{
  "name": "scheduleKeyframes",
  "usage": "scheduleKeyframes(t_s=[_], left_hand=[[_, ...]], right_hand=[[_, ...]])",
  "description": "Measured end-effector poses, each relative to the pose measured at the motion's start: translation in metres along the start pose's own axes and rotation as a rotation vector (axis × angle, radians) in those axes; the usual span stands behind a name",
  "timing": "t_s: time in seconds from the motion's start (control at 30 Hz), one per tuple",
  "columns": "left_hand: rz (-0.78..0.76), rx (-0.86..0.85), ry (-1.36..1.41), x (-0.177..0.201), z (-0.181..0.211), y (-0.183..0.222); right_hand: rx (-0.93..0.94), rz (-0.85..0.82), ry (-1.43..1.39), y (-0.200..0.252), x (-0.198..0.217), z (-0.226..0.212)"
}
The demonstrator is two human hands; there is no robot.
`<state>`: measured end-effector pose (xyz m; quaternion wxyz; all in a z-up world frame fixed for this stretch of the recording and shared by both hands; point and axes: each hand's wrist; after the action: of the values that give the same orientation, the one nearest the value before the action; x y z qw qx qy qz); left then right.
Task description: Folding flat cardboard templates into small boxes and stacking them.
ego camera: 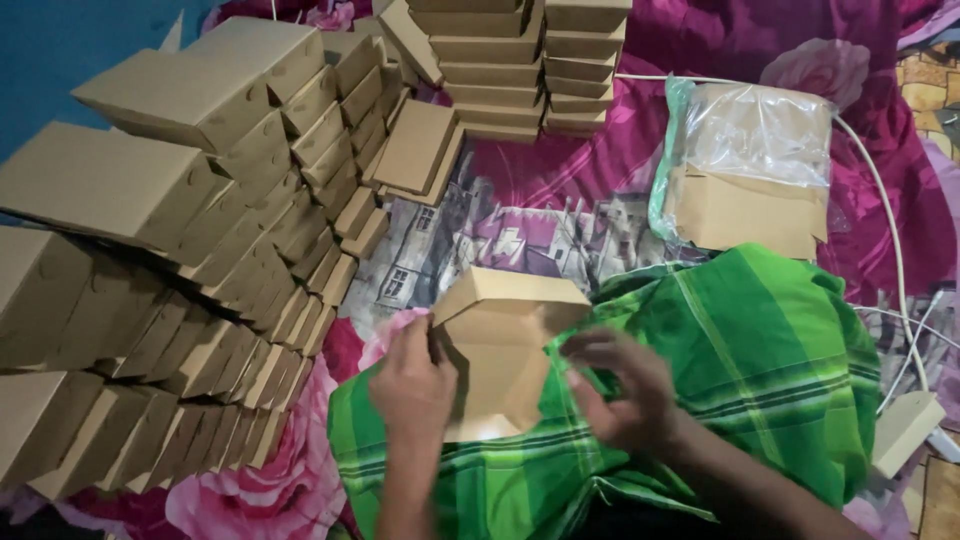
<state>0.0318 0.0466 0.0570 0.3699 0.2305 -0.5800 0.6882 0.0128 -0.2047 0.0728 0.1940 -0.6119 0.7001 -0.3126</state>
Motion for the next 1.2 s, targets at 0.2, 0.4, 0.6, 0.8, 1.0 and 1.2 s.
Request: scheduleKeyframes(t_s=[0.2,0.4,0.6,0.8,1.0,1.2], left_hand=[[0.035,-0.16,0.018,0.028,0.02,-0.035],[0.216,-0.278,-0.055,-0.003,0.026,-0.032],[0.158,-0.338,-0.004,0.014,0.043,-0.045],[0.096,-0.274,0.056,-0.008,0.026,-0.031],[0.049,-0.28,0.112,-0.009,0.03,-0.039],[0.243,0.042,0.425,0.001,-0.01,-0.031]], right_hand=[[-0.024,-0.076,0.059,-0.045,0.02,0.004],[-0.392,-0.246,-0.22,-0.026,0.003,0.002],[-0.515,-0.244,-0.194,-0.019,0.008,0.013],[-0.515,-0.236,-0.32,-0.018,0.006,0.01],[-0.712,-0.138,-0.402,0.003,0.002,0.044],[-0.741,-0.006,-0.371,-0.001,0.029,0.084]])
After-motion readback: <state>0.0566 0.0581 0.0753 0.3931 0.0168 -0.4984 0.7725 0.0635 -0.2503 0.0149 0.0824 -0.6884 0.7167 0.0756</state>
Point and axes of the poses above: each hand's wrist, its own y-axis away from the middle knuckle, its own x-axis out of the back of the hand, z = x × y, and after that the axes turned 9 degrees about z, right-handed
